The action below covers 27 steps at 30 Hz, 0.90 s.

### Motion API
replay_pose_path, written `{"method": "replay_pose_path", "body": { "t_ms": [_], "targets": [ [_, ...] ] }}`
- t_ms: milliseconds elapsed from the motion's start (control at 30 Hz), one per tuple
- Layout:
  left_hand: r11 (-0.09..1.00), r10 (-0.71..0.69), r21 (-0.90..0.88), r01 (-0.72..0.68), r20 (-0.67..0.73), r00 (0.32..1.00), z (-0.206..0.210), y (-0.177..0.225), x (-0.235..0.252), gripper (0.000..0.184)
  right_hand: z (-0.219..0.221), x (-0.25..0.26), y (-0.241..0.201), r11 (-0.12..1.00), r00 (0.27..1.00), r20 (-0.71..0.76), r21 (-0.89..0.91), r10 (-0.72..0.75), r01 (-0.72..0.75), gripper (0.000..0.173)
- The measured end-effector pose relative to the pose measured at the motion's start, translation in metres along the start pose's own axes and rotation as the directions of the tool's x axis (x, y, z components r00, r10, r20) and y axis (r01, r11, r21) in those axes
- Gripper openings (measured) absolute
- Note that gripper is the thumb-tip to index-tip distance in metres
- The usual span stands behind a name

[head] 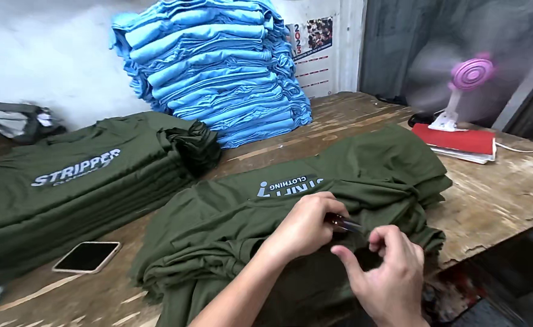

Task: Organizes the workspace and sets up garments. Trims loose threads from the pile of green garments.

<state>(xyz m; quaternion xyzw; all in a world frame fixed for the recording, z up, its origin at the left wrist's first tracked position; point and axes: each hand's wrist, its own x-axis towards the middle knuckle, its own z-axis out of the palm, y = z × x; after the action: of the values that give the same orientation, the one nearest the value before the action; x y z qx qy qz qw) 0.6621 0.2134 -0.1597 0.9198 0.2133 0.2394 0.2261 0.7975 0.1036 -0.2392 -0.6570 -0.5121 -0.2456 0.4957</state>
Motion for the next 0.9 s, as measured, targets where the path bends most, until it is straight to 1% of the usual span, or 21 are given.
{"method": "replay_pose_path", "body": {
  "t_ms": [33,67,100,133,167,200,233,300,333,367,400,467,533,600,733,900],
  "targets": [
    [0.998,0.064,-0.02,-0.064,0.017,0.998,-0.004,-0.002,0.003,0.012,0.003,0.003,-0.002,0.999,1.0,0.01,-0.042,0.001,-0.001,0.066],
    [0.994,0.106,-0.034,-0.105,0.042,0.993,-0.008,-0.004,0.005,0.011,0.005,0.006,-0.003,0.997,1.0,0.022,-0.072,-0.003,0.004,0.052],
    [0.993,0.104,-0.057,-0.1,0.07,0.992,-0.011,-0.004,0.006,0.01,0.006,0.007,-0.003,0.998,0.999,0.029,-0.066,-0.015,0.017,0.035],
    [0.995,0.074,-0.076,-0.067,0.087,0.993,-0.013,-0.003,0.008,0.009,0.005,0.006,-0.002,0.999,0.999,0.032,-0.015,-0.043,0.044,0.021],
    [0.995,0.021,-0.096,-0.013,0.086,0.996,-0.011,-0.001,0.01,0.01,0.003,0.004,0.0,0.994,0.996,0.039,0.077,-0.083,0.08,0.019],
    [0.992,-0.043,-0.113,0.051,0.066,0.997,-0.008,0.001,0.012,0.012,0.0,0.001,0.003,0.978,0.992,0.052,0.183,-0.115,0.103,0.024],
    [0.985,-0.106,-0.13,0.111,0.044,0.993,-0.003,0.002,0.014,0.012,-0.002,-0.003,0.008,0.963,0.99,0.047,0.242,-0.13,0.115,0.025],
    [0.966,-0.201,-0.162,0.202,0.023,0.979,0.005,0.003,0.018,0.012,0.001,-0.007,0.02,0.97,0.988,-0.069,0.192,-0.141,0.152,0.015],
    [0.954,-0.231,-0.191,0.229,0.012,0.973,0.008,0.002,0.019,0.015,0.002,-0.008,0.025,0.978,0.983,-0.123,0.143,-0.135,0.153,0.016],
    [0.946,-0.246,-0.219,0.24,0.002,0.969,0.008,0.001,0.017,0.022,-0.001,-0.01,0.028,0.984,0.98,-0.161,0.113,-0.119,0.138,0.02],
    [0.945,-0.236,-0.24,0.224,-0.022,0.972,0.007,-0.001,0.013,0.029,-0.006,-0.011,0.029,0.987,0.977,-0.184,0.097,-0.105,0.124,0.024],
    [0.967,-0.131,-0.235,0.099,-0.126,0.983,0.004,-0.008,0.001,0.035,-0.016,-0.011,0.028,0.984,0.971,-0.208,0.109,-0.115,0.14,0.028],
    [0.983,0.019,-0.172,-0.063,-0.248,0.969,0.005,-0.018,-0.013,0.029,-0.022,-0.013,0.025,0.975,0.965,-0.226,0.144,-0.134,0.169,0.027],
    [0.984,0.127,-0.085,-0.158,-0.292,0.948,0.008,-0.022,-0.023,0.022,-0.022,-0.014,0.022,0.966,0.96,-0.236,0.171,-0.151,0.194,0.027],
    [0.97,0.242,0.066,-0.232,-0.308,0.92,0.023,-0.015,-0.031,0.016,-0.013,-0.019,0.012,0.954,0.957,-0.224,0.195,-0.182,0.227,0.026],
    [0.945,0.292,0.245,-0.215,-0.345,0.892,0.025,-0.008,-0.036,0.009,-0.008,-0.027,0.009,0.941,0.952,-0.203,0.204,-0.228,0.269,0.024]
  ]
}}
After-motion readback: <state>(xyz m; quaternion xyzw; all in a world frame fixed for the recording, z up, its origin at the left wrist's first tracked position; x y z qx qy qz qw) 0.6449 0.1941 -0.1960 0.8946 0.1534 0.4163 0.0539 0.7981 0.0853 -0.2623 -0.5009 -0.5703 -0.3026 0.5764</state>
